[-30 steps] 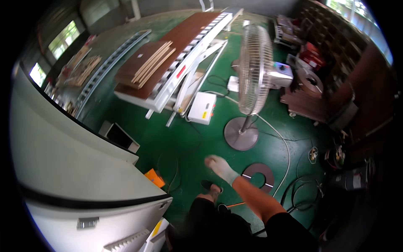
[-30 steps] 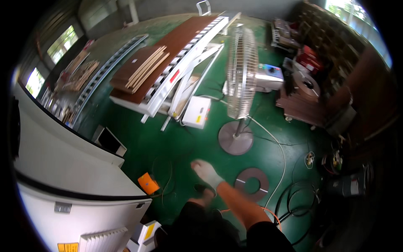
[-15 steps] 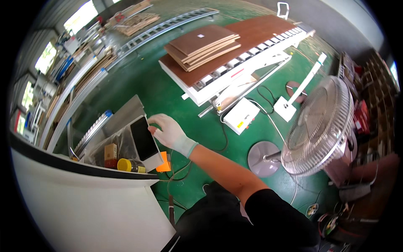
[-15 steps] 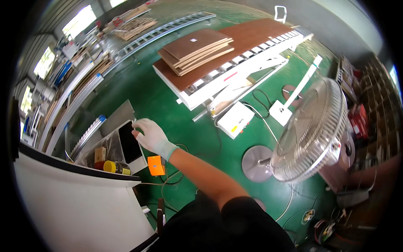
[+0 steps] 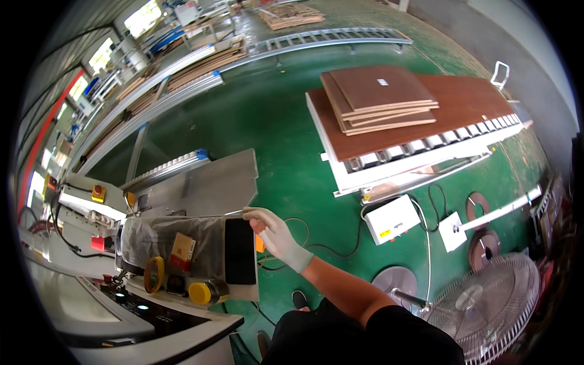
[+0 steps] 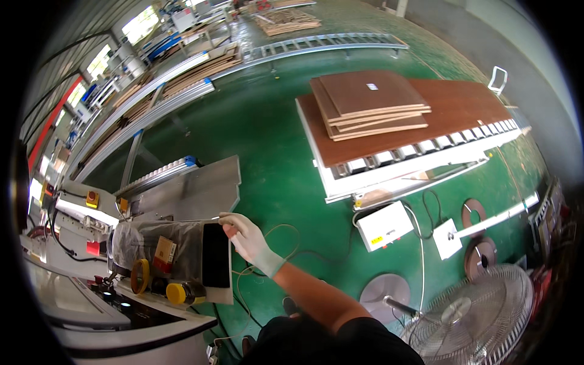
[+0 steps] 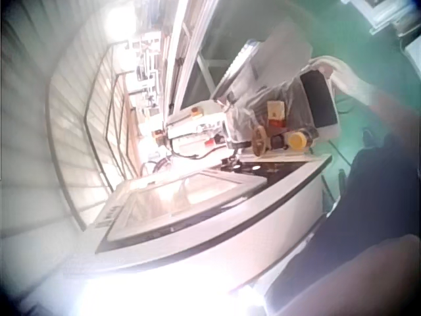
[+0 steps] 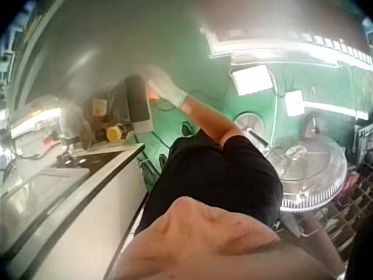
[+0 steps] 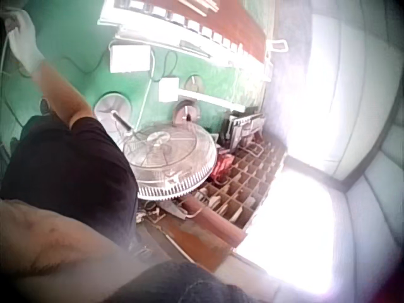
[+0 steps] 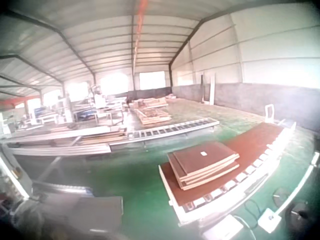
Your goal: The person repeatedly picks up brown rectangular boards from a stack, places them on a CNC machine table, and removes them after processing. The person also handles a brown circular object and a white plastic frame, placing them on a stand.
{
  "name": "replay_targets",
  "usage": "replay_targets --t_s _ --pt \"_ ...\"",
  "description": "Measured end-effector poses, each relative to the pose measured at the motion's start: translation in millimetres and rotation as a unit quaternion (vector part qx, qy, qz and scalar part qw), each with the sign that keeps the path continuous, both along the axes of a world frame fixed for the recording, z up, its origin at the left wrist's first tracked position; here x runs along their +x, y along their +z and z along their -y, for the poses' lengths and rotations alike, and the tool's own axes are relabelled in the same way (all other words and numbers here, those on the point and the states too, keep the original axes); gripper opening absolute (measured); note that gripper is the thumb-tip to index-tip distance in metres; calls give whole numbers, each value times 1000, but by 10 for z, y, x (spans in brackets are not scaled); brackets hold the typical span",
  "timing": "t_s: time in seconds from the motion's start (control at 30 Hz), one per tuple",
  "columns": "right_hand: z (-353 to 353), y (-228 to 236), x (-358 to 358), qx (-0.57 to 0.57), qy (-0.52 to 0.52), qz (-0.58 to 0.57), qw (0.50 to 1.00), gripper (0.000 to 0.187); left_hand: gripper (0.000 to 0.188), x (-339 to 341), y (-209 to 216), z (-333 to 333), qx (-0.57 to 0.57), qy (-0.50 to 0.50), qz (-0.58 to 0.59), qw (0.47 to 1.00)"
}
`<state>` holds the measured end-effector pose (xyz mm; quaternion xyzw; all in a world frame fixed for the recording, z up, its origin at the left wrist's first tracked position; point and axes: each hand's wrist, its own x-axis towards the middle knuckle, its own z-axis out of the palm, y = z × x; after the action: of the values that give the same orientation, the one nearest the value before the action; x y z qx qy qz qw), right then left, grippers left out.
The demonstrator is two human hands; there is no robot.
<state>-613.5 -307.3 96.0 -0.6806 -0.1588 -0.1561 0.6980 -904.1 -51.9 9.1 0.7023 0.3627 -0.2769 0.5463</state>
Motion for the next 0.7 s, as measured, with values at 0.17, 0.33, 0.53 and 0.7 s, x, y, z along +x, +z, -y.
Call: replay_targets --t_s 0.17,0.33,0.53,0.7 --pt "3 -51 211 -13 8 2 1000 25 70 283 -36 360 -7 45 4 999" --pt "-115 -141 242 33 51 -57 997 46 70 69 -59 511 -6 106 15 994" --pt "-54 -277 339 28 69 10 997 68 70 45 33 465 3 136 34 990" --pt "-111 -273 280 32 46 -30 998 65 71 -84 80 332 10 137 73 988"
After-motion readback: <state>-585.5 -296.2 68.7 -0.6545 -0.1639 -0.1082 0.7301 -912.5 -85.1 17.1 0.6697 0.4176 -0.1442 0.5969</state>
